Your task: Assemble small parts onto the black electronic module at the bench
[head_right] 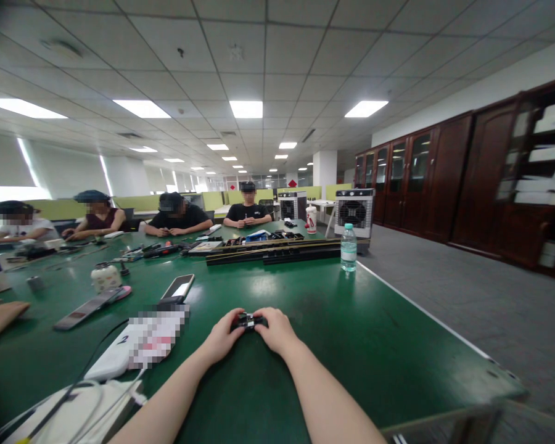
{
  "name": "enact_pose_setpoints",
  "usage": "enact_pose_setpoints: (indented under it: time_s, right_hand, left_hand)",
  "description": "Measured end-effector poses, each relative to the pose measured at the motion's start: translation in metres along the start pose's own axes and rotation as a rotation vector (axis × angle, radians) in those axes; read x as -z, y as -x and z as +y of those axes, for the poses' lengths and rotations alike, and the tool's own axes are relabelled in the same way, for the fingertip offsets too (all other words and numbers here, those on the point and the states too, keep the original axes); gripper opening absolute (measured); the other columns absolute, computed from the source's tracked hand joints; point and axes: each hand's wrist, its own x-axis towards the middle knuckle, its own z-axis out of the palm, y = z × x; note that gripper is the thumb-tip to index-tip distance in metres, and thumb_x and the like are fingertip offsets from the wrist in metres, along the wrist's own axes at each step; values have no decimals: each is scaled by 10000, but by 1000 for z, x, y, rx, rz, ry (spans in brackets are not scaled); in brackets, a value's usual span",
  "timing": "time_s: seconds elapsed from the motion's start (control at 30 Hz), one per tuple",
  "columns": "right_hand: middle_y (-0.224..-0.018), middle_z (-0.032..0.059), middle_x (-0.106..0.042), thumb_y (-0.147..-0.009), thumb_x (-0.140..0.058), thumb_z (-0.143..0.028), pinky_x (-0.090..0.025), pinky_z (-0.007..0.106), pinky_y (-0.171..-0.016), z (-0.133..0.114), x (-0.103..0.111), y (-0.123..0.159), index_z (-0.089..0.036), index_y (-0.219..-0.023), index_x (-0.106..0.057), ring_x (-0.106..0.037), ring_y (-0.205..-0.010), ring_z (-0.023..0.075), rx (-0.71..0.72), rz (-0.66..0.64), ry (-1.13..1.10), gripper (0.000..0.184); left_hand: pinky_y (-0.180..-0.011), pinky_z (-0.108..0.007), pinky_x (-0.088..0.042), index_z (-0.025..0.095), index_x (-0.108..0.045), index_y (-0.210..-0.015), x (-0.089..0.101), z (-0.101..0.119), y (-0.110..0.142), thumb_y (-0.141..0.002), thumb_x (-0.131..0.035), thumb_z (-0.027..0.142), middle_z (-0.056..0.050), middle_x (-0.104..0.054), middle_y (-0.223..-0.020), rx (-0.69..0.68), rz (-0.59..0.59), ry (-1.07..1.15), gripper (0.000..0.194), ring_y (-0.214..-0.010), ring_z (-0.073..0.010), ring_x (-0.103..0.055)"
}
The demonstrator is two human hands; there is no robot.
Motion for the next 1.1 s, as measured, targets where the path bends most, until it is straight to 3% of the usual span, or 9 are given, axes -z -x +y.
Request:
enact_pose_setpoints:
  time_s: [0.2,0.4,1.1]
  right_hand:
    - [-1063,15,-659,-731,-581,-200,-399,351,-933,-2,1,0,-253,-1006,-652,-562,-1026,203,-5,2,-11,289]
    - [-1059,11,-660,-741,-575,-209,-403,349,-933,-3,3,1,-248,-1005,-650,-563,-1022,205,3,2,-16,278]
    - [-1040,10,-666,-738,-587,-223,-403,342,-929,-2,2,0,-249,-978,-656,-569,-1016,199,-11,-3,-9,251]
  left_hand:
    - [-980,-332,-395,165,-533,-1096,-1,-2,-1,-724,-548,124,-90,-557,-1184,-69,62,20,374,-1111,-199,-525]
    - [-957,-303,-420,194,-500,-1172,0,-3,0,-746,-520,118,-62,-565,-1186,-50,30,79,433,-1068,-172,-552]
    - [-975,-301,-405,220,-526,-1151,1,-2,-1,-747,-515,115,-44,-566,-1175,-66,5,47,417,-1092,-168,-531]
